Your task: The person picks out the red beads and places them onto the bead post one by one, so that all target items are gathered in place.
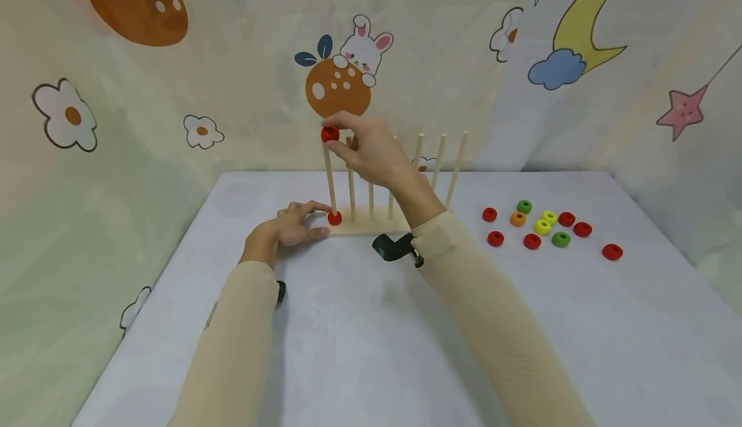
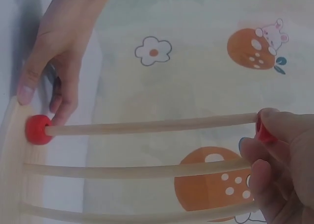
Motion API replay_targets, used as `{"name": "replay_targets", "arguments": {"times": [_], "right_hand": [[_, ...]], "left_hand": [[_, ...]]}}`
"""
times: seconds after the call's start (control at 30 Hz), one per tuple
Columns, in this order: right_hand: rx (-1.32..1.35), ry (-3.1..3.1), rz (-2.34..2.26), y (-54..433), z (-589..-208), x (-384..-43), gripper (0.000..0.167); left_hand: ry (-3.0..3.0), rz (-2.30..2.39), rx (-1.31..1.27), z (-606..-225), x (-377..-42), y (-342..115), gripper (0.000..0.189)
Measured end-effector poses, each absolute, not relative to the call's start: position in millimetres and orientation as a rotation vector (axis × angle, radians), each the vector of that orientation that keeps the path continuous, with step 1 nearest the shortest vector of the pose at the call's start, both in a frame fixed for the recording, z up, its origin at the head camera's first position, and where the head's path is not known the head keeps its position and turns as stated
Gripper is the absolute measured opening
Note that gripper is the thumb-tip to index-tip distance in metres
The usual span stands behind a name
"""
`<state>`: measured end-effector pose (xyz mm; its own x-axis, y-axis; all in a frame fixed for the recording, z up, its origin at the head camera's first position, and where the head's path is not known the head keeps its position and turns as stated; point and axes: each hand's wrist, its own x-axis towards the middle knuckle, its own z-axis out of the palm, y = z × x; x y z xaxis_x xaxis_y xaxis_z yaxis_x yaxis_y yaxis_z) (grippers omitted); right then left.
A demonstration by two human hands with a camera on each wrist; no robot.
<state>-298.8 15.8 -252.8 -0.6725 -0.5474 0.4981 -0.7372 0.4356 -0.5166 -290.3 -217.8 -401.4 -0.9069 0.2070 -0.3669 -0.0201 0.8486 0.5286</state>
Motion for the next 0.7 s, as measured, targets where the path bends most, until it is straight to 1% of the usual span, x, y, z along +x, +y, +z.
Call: {"name": "replay_targets", "arguments": {"times": [0.17, 0.37, 0.6, 0.7], "right_hand": [[1.092, -2.446, 1.058, 15.2, -253.6, -300.4, 0.031], [1.07, -2.488, 0.826, 8.6, -252.3, -298.3, 0.029], [1.072, -2.547, 0.801, 6.9, -250.7, -291.5, 0.04], [1.104, -2.513, 0.849, 9.0, -247.2, -286.0, 0.041]], "left_hand": [[2.605, 0.776, 0.156, -400.8, -286.9, -214.4, 0.062], [2.622, 0.75, 0.145, -399.7, -283.7, -212.6, 0.062], [2.621, 0.744, 0.136, -400.7, -283.1, -214.3, 0.065], [2.631, 0.732, 0.142, -400.1, -283.2, -217.2, 0.067]]}}
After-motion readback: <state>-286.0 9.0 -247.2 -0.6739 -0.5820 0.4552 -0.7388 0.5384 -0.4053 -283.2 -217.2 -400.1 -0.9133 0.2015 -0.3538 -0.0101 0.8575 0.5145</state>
